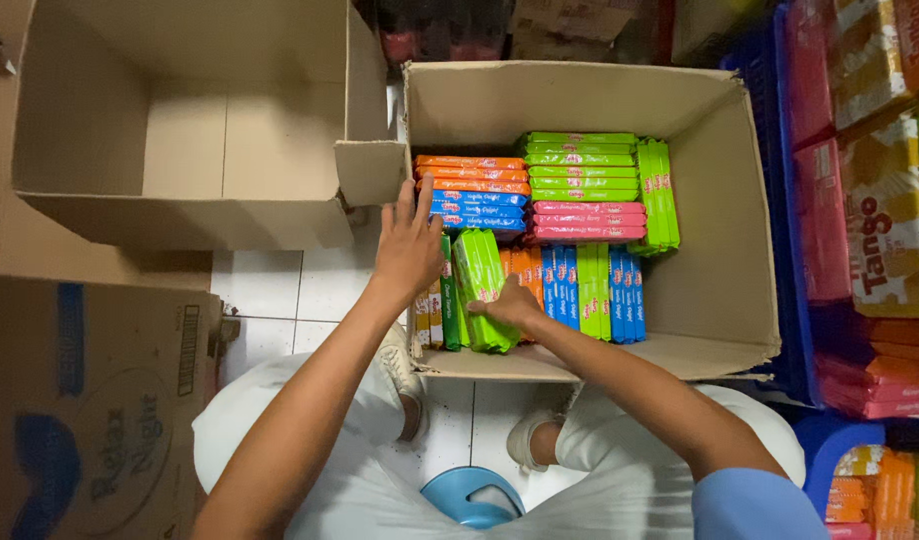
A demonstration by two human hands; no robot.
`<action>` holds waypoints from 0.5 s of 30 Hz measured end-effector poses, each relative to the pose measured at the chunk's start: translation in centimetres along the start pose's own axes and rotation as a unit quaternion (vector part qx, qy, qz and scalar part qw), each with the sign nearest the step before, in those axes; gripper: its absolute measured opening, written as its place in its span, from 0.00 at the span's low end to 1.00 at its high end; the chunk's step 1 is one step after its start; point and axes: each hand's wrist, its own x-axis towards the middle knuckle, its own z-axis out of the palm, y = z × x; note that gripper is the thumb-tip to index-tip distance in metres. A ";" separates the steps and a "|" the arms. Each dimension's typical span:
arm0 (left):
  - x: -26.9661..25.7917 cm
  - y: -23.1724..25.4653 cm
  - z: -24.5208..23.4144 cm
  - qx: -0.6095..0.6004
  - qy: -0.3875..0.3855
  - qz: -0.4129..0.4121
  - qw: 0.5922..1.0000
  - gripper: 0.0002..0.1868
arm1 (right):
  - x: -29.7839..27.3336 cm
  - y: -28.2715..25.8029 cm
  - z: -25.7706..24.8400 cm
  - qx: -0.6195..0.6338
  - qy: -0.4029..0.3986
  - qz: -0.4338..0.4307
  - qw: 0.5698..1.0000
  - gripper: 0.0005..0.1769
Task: The person transfers stacks of colorful snack packets from a blue plastic basket into a large cardboard box. They arrange the packets in neat rows inside the box, organizing them by color and type.
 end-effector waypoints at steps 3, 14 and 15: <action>0.0 0.1 -0.2 -0.002 -0.002 -0.004 1.000 0.20 | -0.5 -0.9 0.6 -0.013 -0.010 0.000 1.000 0.65; -0.6 0.4 -2.9 -0.009 -0.012 -0.007 1.000 0.15 | 5.0 2.7 2.9 0.166 -0.135 -0.012 0.977 0.52; -0.6 0.4 -2.7 -0.009 -0.010 -0.005 1.000 0.15 | 4.8 2.7 3.0 0.165 -0.160 -0.012 0.973 0.55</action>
